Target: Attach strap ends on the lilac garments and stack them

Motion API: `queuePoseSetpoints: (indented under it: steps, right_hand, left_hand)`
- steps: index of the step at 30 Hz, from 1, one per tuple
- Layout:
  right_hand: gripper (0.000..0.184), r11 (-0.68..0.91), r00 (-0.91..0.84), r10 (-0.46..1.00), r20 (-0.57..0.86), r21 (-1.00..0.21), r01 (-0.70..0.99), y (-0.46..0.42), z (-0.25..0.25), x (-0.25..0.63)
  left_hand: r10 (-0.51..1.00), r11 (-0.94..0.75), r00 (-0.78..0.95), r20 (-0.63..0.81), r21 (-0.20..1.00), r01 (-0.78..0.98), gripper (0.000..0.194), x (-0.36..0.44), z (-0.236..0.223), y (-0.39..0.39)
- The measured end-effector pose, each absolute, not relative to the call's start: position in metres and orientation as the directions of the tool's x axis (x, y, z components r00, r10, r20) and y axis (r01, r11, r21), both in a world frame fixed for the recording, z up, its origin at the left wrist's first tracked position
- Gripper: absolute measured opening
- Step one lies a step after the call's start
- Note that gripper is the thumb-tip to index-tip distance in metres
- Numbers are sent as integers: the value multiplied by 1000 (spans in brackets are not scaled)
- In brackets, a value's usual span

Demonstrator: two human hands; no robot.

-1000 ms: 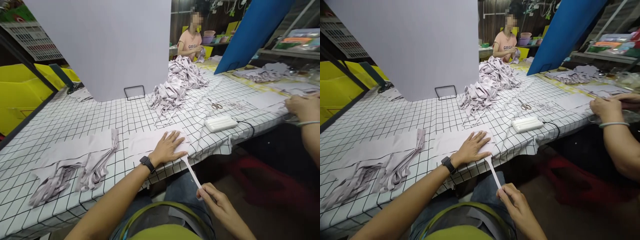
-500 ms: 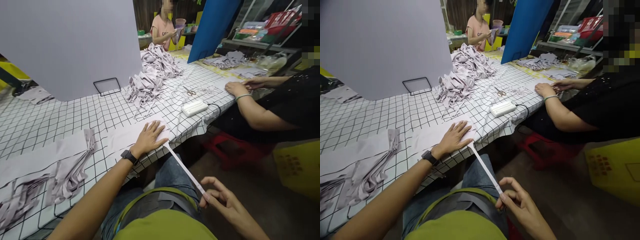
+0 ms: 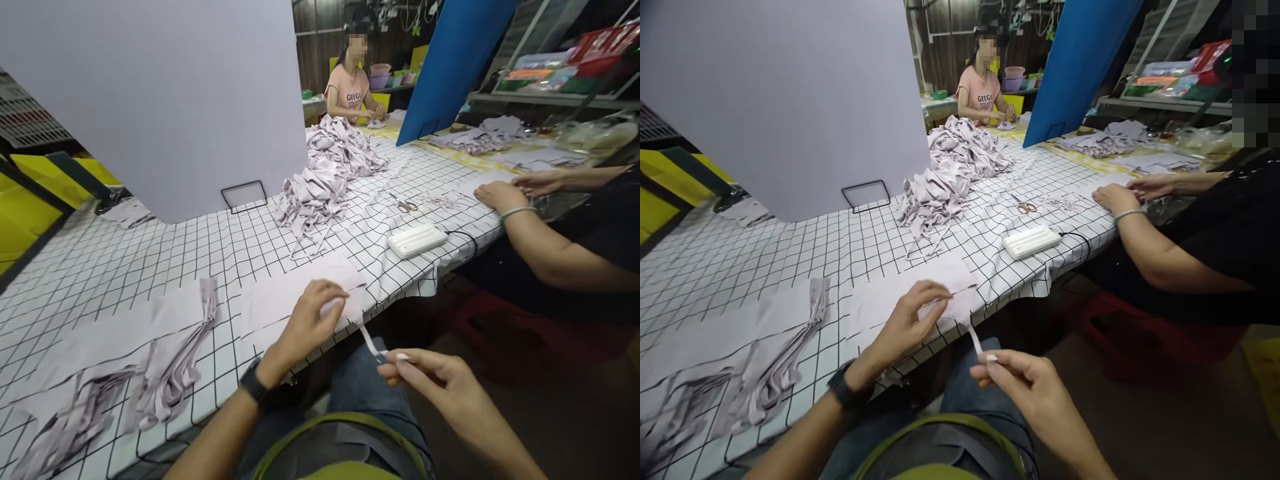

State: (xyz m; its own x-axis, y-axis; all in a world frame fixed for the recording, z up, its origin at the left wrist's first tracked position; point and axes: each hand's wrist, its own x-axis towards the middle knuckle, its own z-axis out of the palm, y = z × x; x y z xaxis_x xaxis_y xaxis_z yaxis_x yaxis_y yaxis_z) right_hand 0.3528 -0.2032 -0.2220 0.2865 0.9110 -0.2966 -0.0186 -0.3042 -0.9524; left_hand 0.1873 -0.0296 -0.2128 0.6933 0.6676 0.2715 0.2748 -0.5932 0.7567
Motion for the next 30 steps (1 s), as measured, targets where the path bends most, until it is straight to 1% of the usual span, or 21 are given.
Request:
queuePoseSetpoints:
  steps: [2, 5, 7, 9, 11, 13, 15, 17, 18, 19, 21, 22, 24, 25, 27, 29, 30]
  right_hand:
    - [42, -251, 257, 936, -240, -968, 13, -181, -221, 347]
    - [37, -191, 182, 969, -168, -975, 114, -163, -222, 339]
    - [33, -156, 165, 979, -117, -957, 246, -158, -223, 336]
    - [31, -118, 150, 986, -67, -923, 366, -156, -223, 334]
    - [32, -89, 109, 993, -50, -913, 399, -154, -226, 332]
    - [33, -143, 68, 989, -128, -935, 324, -152, -231, 328]
    - [36, -266, 47, 964, -262, -948, 174, -150, -239, 323]
    - [41, -364, 72, 929, -362, -931, 25, -148, -245, 317]
    - [44, -378, 103, 920, -379, -925, -27, -147, -247, 314]
    - [46, -374, 144, 914, -378, -926, -56, -146, -248, 313]
    - [48, -353, 213, 908, -359, -933, -70, -141, -248, 314]
    - [48, -349, 228, 907, -355, -935, -69, -138, -247, 317]
    - [51, -363, 252, 894, -372, -928, -82, -129, -242, 322]
    - [52, -373, 269, 883, -385, -923, -96, -124, -240, 325]
    - [53, -387, 316, 857, -407, -913, -127, -115, -236, 330]
    - [51, -391, 357, 833, -422, -907, -159, -107, -233, 331]
    - [49, -393, 363, 827, -430, -903, -174, -104, -232, 332]
  left_hand:
    - [670, -481, 722, 174, 843, 242, 15, 179, -201, -50]
    - [717, -331, 693, 74, 911, 245, 13, 171, -197, -72]
    - [752, -268, 656, 55, 936, 229, 6, 170, -201, -78]
    - [772, -249, 634, 50, 941, 229, 12, 169, -206, -78]
    - [798, -229, 603, 21, 935, 271, 15, 168, -211, -75]
    - [811, -141, 580, -72, 939, 313, 14, 166, -213, -72]
    - [790, -13, 581, -195, 942, 335, 13, 163, -214, -67]
    - [762, 53, 590, -268, 933, 355, 13, 162, -213, -63]
    - [761, 40, 591, -267, 929, 368, 13, 162, -213, -60]
    - [773, -7, 588, -238, 924, 383, 14, 162, -213, -56]
    - [796, -189, 596, -106, 891, 412, 15, 164, -215, -48]
    - [796, -303, 605, -23, 850, 430, 14, 166, -218, -43]
    - [763, -507, 636, 113, 715, 481, 11, 171, -225, -31]
    - [741, -576, 655, 145, 639, 510, 12, 174, -229, -25]
    - [711, -652, 686, 153, 509, 562, 12, 180, -236, -15]
    - [697, -686, 700, 157, 430, 587, 11, 185, -243, -8]
    - [695, -693, 699, 169, 413, 590, 13, 187, -245, -6]
